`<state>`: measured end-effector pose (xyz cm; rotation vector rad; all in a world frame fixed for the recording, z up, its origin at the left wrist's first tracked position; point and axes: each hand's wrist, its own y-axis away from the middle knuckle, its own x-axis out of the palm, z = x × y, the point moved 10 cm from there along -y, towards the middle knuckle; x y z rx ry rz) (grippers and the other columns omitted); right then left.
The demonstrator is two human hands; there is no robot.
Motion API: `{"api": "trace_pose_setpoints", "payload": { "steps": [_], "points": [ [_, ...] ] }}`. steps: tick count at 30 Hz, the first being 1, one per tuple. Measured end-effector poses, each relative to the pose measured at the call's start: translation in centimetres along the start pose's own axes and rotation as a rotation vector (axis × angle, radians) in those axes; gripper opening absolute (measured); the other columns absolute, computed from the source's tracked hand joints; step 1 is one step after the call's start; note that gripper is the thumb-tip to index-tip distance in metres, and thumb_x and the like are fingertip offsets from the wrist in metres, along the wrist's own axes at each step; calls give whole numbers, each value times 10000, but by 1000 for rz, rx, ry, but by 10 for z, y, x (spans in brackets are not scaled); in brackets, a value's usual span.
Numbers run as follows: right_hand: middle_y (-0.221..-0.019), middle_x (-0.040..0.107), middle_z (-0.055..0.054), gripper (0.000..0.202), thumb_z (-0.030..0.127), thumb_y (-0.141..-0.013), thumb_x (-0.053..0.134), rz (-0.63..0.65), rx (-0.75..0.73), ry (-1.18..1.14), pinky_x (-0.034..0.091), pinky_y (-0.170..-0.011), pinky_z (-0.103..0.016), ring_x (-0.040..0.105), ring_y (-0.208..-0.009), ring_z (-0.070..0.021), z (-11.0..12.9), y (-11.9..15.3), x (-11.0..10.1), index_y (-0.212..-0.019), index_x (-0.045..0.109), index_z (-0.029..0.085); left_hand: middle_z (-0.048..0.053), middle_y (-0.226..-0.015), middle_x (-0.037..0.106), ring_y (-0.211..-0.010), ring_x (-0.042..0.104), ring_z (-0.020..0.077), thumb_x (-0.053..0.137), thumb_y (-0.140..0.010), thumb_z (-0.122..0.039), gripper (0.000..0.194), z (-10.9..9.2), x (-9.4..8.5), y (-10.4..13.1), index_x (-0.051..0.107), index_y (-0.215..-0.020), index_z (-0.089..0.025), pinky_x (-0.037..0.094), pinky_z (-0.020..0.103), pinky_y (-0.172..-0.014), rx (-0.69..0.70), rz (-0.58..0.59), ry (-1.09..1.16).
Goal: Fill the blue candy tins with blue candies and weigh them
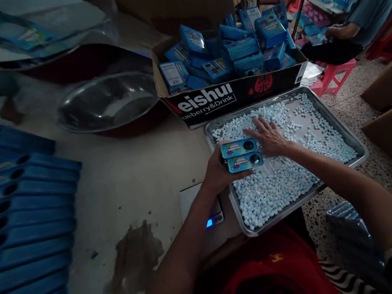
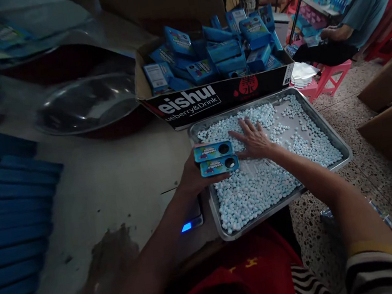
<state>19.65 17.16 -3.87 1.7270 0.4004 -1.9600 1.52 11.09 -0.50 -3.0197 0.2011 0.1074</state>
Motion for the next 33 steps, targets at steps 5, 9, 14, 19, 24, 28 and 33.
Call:
{"api": "trace_pose_setpoints", "payload": {
  "steps": [5, 9, 14, 19, 24, 28, 33],
  "points": [
    [-1247, 719, -180, 203, 378, -979, 760, -231, -54, -427, 516, -1016, -473, 549, -1257, -355, 25, -25, -14, -1087, 750, 206, 129, -1287, 800, -1214, 781, 419, 1097, -463, -462, 879, -20, -14, 7, 678, -1208, -260, 663, 584, -1058, 57, 8, -96],
    [-689, 531, 8, 270, 343, -809, 859, -265, 117, -1010, 435, -658, -288, 493, -733, -172, 9, -7, -1, -780, 609, 246, 112, -1243, 818, -1191, 779, 415, 1083, -466, -494, 868, -17, -31, 12, 663, -1194, -277, 651, 592, -1051, -6, -54, -177],
    [-641, 535, 26, 397, 621, -841, 752, -147, 374, -1650, 250, -446, -254, 394, -514, -117, -8, 23, -4, -797, 612, 252, 42, -992, 782, -939, 769, 304, 1014, -576, -562, 723, -15, -25, 10, 634, -1098, -238, 631, 425, -862, -42, -61, -386],
    [-812, 621, -5, 359, 518, -785, 821, -481, 282, -2147, 370, -516, -242, 524, -656, -127, 17, 39, -62, -826, 598, 240, -8, -850, 694, -817, 709, 264, 986, -558, -604, 689, -27, 0, 5, 582, -987, -247, 525, 343, -721, -87, -15, -510],
    [-818, 583, 0, 384, 549, -907, 794, -655, 153, -1905, 491, -698, -313, 567, -753, -154, 43, 38, -95, -774, 591, 252, -14, -805, 681, -795, 702, 277, 977, -531, -622, 668, -30, 8, 6, 580, -924, -256, 490, 338, -683, -197, -37, -576],
    [-774, 527, 23, 529, 686, -895, 827, -697, 268, -1799, 408, -592, -312, 469, -634, -127, 30, 25, -87, -747, 551, 260, 29, -941, 765, -920, 756, 340, 996, -481, -631, 768, -27, 11, 10, 663, -1059, -250, 559, 376, -750, -233, -22, -554],
    [-714, 517, 14, 609, 837, -949, 671, -593, 241, -1869, 437, -569, -313, 481, -616, -140, 30, 7, -83, -752, 598, 265, 45, -959, 774, -936, 767, 348, 1009, -491, -634, 799, -25, 6, 16, 686, -1103, -236, 588, 376, -748, -188, -16, -559]
  ]
}}
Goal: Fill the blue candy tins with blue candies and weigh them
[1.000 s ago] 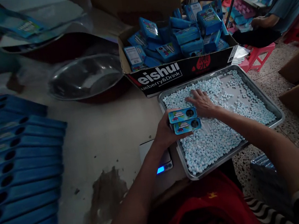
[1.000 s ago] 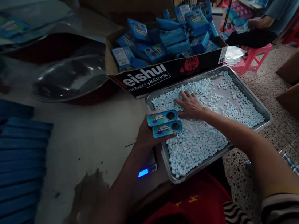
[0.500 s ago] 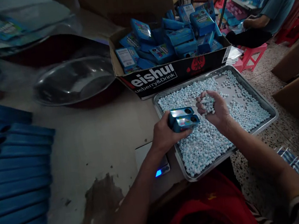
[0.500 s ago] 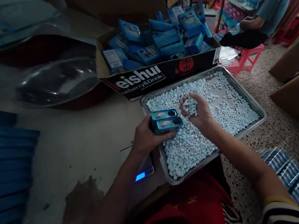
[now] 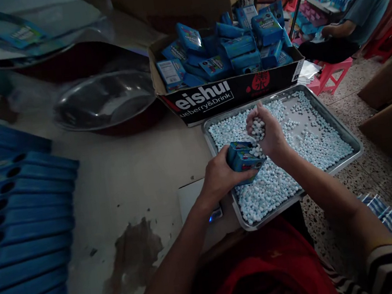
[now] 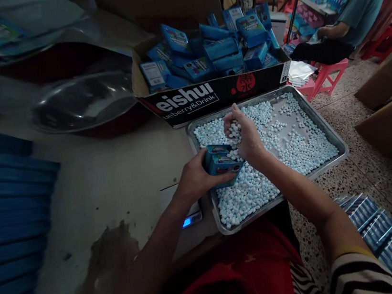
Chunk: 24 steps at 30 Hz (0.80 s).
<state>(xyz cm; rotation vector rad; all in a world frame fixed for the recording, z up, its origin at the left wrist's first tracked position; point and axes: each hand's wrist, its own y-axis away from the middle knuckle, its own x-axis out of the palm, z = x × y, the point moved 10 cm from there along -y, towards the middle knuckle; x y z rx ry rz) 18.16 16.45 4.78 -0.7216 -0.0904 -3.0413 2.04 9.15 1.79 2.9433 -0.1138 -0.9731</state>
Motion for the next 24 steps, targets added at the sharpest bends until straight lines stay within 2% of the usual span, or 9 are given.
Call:
{"api": "trace_pose_setpoints", "payload": {
  "steps": [4, 8, 12, 14, 16, 18, 20, 22, 24],
  "points": [
    [-703, 568, -7, 651, 876, -961, 595, 149, 17, 1, 502, -636, -327, 511, -652, -162, 5, 2, 17, -741, 645, 266, 17, -906, 743, -869, 743, 301, 1020, -512, -607, 769, 2, -6, -2, 676, -1089, -232, 565, 343, -715, 37, -6, 15],
    [-660, 541, -7, 683, 903, -953, 576, 216, 18, 62, 519, -676, -340, 527, -662, -179, 14, 13, 27, -708, 634, 268, 22, -961, 751, -914, 737, 294, 1026, -511, -609, 780, 6, -5, -3, 656, -1078, -221, 581, 355, -764, 26, 18, 110],
    [-769, 657, -53, 711, 933, -944, 545, 294, 3, 105, 575, -845, -398, 662, -852, -236, 31, 28, 36, -735, 663, 263, 32, -1046, 778, -1004, 756, 308, 1041, -508, -560, 801, 15, -2, -4, 638, -1111, -222, 631, 404, -862, 14, -47, 304],
    [-900, 730, -76, 700, 928, -950, 530, 242, -28, 109, 581, -934, -431, 711, -1019, -269, 40, 26, 24, -764, 663, 267, 53, -1145, 794, -1102, 768, 333, 1048, -522, -517, 837, 19, 3, -5, 626, -1180, -220, 641, 449, -952, 17, -64, 436],
    [-1032, 769, -77, 667, 910, -954, 531, 135, -55, 135, 572, -993, -441, 717, -1154, -275, 42, 17, -3, -807, 668, 274, 76, -1218, 797, -1167, 770, 357, 1053, -533, -494, 867, 19, 8, -7, 610, -1226, -219, 638, 488, -1005, 32, -69, 537],
    [-1092, 777, -65, 628, 889, -939, 568, 21, -54, 209, 558, -1008, -429, 714, -1174, -260, 35, 6, -38, -850, 680, 277, 85, -1205, 803, -1169, 776, 370, 1059, -519, -489, 871, 13, 12, -10, 605, -1214, -224, 640, 519, -1017, 73, -46, 557],
    [-1059, 768, -50, 586, 855, -913, 635, -64, -51, 341, 541, -993, -410, 708, -1097, -241, 25, -3, -71, -883, 695, 272, 83, -1155, 812, -1144, 786, 377, 1067, -474, -494, 879, 6, 15, -12, 606, -1178, -236, 649, 541, -1008, 123, -18, 551],
    [-1008, 747, -37, 523, 786, -911, 700, -60, -98, 539, 522, -982, -401, 684, -1028, -233, 19, -7, -89, -907, 712, 263, 87, -1155, 818, -1140, 791, 380, 1062, -478, -507, 860, 4, 15, -12, 604, -1161, -253, 658, 551, -992, 138, 4, 578],
    [-1030, 740, -48, 417, 673, -931, 753, 84, -187, 797, 511, -1008, -421, 669, -1051, -251, 14, -5, -82, -950, 743, 257, 85, -1153, 819, -1123, 793, 380, 1059, -484, -501, 839, 6, 13, -11, 605, -1148, -261, 665, 547, -968, 135, 18, 598]
  ]
}}
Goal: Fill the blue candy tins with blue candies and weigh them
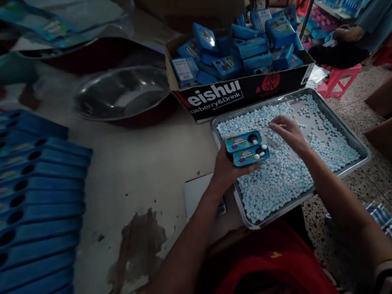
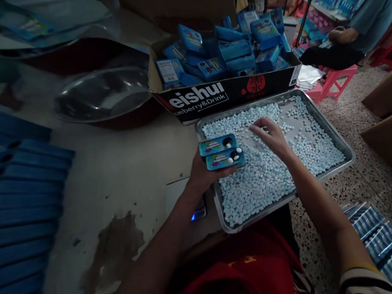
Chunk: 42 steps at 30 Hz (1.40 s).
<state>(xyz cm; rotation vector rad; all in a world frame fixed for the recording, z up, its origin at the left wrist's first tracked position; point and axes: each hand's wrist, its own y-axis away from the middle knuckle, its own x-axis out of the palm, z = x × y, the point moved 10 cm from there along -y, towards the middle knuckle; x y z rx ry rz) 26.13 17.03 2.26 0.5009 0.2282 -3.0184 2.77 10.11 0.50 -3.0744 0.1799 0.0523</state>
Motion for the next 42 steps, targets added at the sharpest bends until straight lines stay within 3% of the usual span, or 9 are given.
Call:
{"api": "trace_pose_setpoints", "payload": {
  "steps": [6, 11, 15, 19, 23, 27, 31, 36, 42],
  "points": [
    [-1430, 698, -216, 341, 332, -949, 762, 482, -266, 618, 474, -1188, -605, 605, -1364, -390, -2, 33, 64, -1251, 783, 175, 29, -987, 759, -972, 764, 311, 1040, -514, -483, 712, -16, -32, 5, 623, -1033, -231, 657, 462, -924, 0, -98, -357],
    [-1696, 544, -190, 739, 560, -857, 897, 706, -429, 525, 350, -1316, -689, 408, -1626, -467, 7, 81, 110, -1500, 688, 262, 72, -1115, 802, -1045, 795, 318, 1075, -495, -446, 799, -10, -58, 20, 634, -1122, -221, 689, 429, -911, -113, -150, -152],
    [-1493, 691, -180, 590, 681, -832, 909, 647, -534, 410, 464, -1163, -660, 568, -1441, -498, 27, 108, 121, -1283, 790, 320, 96, -1136, 813, -1062, 813, 362, 1107, -405, -374, 903, 7, -60, 38, 633, -1160, -231, 708, 500, -918, -162, -122, 61],
    [-1080, 720, -129, 260, 517, -979, 768, 719, -277, 483, 495, -875, -440, 631, -941, -282, 3, 109, 115, -957, 735, 260, 53, -1166, 803, -1120, 799, 365, 1123, -395, -361, 972, 15, -52, 49, 650, -1242, -291, 701, 526, -944, -154, -82, 176],
    [-756, 543, -42, 351, 471, -1016, 623, 491, 4, 445, 335, -668, -348, 465, -692, -185, -19, 78, 76, -771, 533, 236, 34, -1152, 789, -1064, 797, 312, 1121, -430, -297, 947, 14, -45, 49, 636, -1242, -283, 692, 430, -888, -115, -43, 234],
    [-650, 430, 17, 496, 713, -969, 531, 97, 340, -167, 274, -530, -302, 369, -573, -147, -22, 48, 38, -767, 430, 272, 42, -1104, 793, -1047, 787, 320, 1112, -478, -342, 872, 8, -35, 45, 636, -1203, -256, 677, 432, -884, -55, 26, 91],
    [-757, 544, 13, 386, 542, -766, 775, 24, 358, -926, 271, -474, -256, 417, -599, -111, 29, 32, 51, -851, 534, 252, 65, -1071, 799, -1019, 782, 335, 1077, -556, -475, 764, -5, -26, 39, 661, -1143, -219, 646, 458, -914, 16, 12, -210],
    [-826, 618, -14, 312, 456, -794, 830, 35, 222, -989, 415, -578, -255, 566, -756, -138, 83, 27, 77, -852, 620, 232, 73, -1021, 794, -939, 771, 323, 1063, -550, -596, 825, -10, -22, 35, 692, -1165, -192, 628, 424, -850, -8, -5, -428],
    [-719, 574, 51, 302, 325, -831, 904, -4, 344, -1012, 287, -479, -204, 466, -605, -76, 57, 25, 89, -875, 621, 229, 59, -1019, 794, -942, 767, 318, 1062, -542, -586, 815, -7, -21, 36, 688, -1151, -193, 616, 406, -834, -24, 2, -418]
  ]
}}
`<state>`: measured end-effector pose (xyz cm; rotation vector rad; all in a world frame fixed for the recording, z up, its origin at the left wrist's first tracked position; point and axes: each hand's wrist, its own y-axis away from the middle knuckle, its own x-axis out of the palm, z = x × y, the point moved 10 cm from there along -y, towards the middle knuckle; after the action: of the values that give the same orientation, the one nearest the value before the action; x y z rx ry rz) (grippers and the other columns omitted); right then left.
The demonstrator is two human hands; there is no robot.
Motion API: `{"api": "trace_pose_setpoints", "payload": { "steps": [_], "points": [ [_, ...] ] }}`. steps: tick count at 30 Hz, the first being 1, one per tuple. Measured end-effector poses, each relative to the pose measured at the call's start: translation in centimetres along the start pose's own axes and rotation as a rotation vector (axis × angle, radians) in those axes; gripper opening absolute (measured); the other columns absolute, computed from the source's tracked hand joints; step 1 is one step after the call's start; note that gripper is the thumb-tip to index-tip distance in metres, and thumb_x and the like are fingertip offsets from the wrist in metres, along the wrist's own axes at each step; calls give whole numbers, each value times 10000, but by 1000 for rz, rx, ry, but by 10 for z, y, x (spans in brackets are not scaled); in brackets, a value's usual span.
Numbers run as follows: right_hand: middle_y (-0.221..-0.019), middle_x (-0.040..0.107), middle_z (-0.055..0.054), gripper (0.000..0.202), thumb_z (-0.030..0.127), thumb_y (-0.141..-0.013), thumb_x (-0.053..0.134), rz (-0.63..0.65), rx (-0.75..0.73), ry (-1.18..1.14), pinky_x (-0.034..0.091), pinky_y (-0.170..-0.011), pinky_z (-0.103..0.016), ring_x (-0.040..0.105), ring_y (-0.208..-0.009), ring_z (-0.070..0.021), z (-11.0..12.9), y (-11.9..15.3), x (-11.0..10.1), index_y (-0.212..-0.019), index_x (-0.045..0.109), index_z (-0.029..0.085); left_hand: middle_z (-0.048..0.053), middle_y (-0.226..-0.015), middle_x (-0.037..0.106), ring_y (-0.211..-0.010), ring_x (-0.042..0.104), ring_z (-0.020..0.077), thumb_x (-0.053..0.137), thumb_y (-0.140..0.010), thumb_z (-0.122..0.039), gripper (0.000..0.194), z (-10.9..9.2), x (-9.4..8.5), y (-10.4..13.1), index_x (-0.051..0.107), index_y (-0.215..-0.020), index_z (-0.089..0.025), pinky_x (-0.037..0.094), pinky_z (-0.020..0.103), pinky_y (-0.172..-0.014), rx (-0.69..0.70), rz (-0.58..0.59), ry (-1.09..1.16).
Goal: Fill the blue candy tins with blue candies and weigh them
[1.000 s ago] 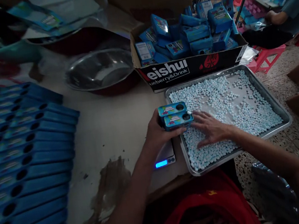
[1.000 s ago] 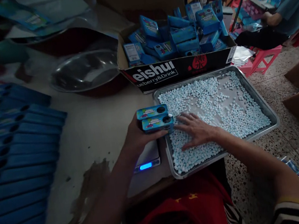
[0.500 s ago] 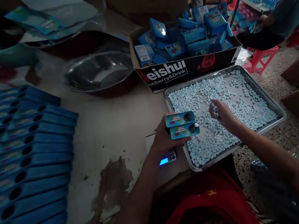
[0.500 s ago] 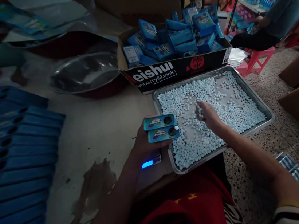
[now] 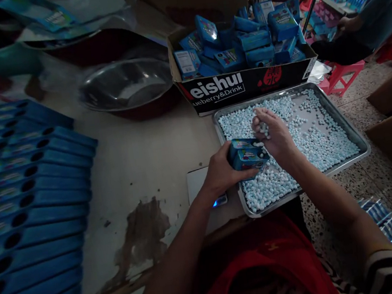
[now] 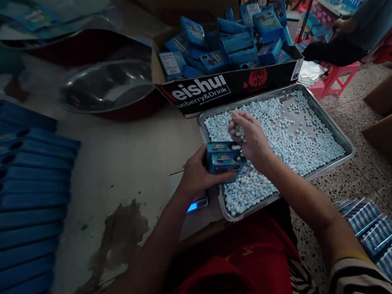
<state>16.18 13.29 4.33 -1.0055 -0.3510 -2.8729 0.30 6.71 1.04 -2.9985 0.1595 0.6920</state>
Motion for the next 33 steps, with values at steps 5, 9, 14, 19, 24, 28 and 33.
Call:
{"api": "trace_pose_setpoints", "payload": {
  "steps": [5, 9, 14, 19, 24, 28, 33],
  "points": [
    [-710, 566, 55, 250, 200, -836, 808, -103, 87, -189, 299, -440, -173, 472, -591, -70, -6, 6, -21, -828, 560, 229, 30, -1035, 770, -975, 764, 297, 1046, -611, -512, 745, 2, -5, 0, 627, -1156, -225, 625, 387, -842, 47, -181, 91],
    [-764, 577, 41, 199, 202, -863, 752, -173, -100, -161, 411, -518, -178, 536, -656, -85, 16, 13, -24, -831, 559, 239, 74, -1177, 757, -1112, 755, 332, 1011, -661, -371, 714, -10, -1, -6, 613, -1237, -232, 616, 431, -944, 198, -309, 1],
    [-722, 556, 55, 162, 173, -982, 670, -226, -296, -95, 447, -581, -187, 502, -620, -86, 34, 15, -21, -857, 587, 237, 90, -1174, 743, -1144, 741, 365, 1013, -628, -329, 696, -18, 12, -15, 612, -1188, -225, 606, 486, -1001, 181, -349, -112],
    [-642, 471, 89, 287, 118, -1094, 540, -316, -81, -296, 371, -489, -172, 390, -480, -64, 25, 2, -58, -840, 477, 235, 62, -1132, 757, -1152, 745, 352, 1077, -543, -387, 757, -5, 13, -16, 617, -1125, -233, 611, 501, -1046, 26, -283, 136],
    [-621, 462, 90, 271, 133, -1095, 481, -427, 54, -347, 397, -455, -160, 430, -456, -73, 31, -12, -116, -854, 428, 247, 100, -1270, 794, -1179, 782, 335, 1113, -479, -380, 936, 3, 31, -15, 622, -1260, -216, 659, 482, -1023, -87, -90, 762],
    [-666, 537, 72, 214, 86, -999, 566, -470, 137, -279, 438, -473, -116, 513, -512, -66, 21, -17, -143, -894, 462, 242, 113, -1249, 817, -1137, 809, 333, 1116, -452, -310, 950, 2, 26, -11, 627, -1258, -202, 684, 489, -1002, -114, -62, 868],
    [-722, 611, 42, 230, 65, -871, 673, -365, 245, -261, 450, -448, -108, 560, -548, -76, 5, -22, -143, -919, 526, 237, 92, -1155, 853, -1081, 834, 353, 1114, -416, -304, 913, 30, -25, 14, 666, -1206, -203, 711, 508, -958, -166, -152, 875]
  ]
}}
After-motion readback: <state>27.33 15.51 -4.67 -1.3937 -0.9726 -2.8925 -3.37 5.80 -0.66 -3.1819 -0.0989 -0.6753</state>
